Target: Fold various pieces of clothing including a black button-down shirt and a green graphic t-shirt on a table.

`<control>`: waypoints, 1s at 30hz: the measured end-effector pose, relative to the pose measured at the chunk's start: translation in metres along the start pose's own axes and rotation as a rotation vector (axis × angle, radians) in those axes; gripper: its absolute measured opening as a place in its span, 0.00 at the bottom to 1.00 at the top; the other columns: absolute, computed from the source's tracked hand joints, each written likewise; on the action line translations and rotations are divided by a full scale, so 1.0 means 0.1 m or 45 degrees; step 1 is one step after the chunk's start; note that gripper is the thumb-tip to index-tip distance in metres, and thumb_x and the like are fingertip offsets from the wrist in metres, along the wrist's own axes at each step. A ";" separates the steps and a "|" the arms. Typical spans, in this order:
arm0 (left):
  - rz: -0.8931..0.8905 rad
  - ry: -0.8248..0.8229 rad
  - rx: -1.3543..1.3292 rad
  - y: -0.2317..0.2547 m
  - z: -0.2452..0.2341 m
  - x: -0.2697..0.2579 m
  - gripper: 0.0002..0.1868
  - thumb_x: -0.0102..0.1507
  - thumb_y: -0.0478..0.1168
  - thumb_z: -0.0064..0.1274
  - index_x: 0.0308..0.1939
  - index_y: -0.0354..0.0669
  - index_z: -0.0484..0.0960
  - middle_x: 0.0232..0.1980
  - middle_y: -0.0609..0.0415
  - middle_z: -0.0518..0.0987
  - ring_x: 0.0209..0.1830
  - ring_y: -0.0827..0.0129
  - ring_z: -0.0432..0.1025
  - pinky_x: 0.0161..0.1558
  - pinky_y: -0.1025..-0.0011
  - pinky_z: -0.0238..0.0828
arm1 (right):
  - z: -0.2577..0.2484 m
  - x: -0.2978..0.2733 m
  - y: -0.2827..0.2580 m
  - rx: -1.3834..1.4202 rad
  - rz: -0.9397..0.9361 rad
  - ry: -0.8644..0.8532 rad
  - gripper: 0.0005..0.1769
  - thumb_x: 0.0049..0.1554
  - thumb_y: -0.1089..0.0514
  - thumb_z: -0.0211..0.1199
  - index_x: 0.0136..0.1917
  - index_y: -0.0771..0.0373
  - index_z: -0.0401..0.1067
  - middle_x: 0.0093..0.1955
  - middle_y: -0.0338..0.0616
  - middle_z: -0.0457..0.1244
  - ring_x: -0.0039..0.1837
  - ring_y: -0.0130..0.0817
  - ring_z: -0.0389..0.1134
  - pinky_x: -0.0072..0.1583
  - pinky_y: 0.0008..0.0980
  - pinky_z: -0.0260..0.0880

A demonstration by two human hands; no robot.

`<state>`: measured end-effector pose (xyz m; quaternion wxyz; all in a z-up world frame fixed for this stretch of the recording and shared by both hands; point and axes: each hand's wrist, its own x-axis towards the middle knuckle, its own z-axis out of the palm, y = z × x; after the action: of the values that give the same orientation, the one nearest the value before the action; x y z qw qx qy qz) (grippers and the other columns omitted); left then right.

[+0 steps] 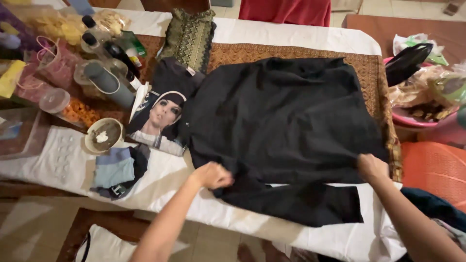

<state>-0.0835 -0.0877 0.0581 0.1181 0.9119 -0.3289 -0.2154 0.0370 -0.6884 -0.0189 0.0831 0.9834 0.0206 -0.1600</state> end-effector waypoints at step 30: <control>-0.905 1.068 -0.245 -2.58 -1.39 3.87 0.26 0.59 0.44 0.63 0.59 0.41 0.76 0.68 0.40 0.69 0.67 0.46 0.65 0.61 0.54 0.68 | -1.34 3.28 -1.05 0.565 -0.643 0.752 0.22 0.57 0.65 0.53 0.63 0.57 0.73 0.70 0.41 0.64 0.73 0.45 0.63 0.75 0.41 0.62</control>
<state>0.3911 -0.1347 -0.0332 0.2417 0.9594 0.0951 0.1103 0.3823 -0.5578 -0.0144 -0.1811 0.9450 0.2483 0.1118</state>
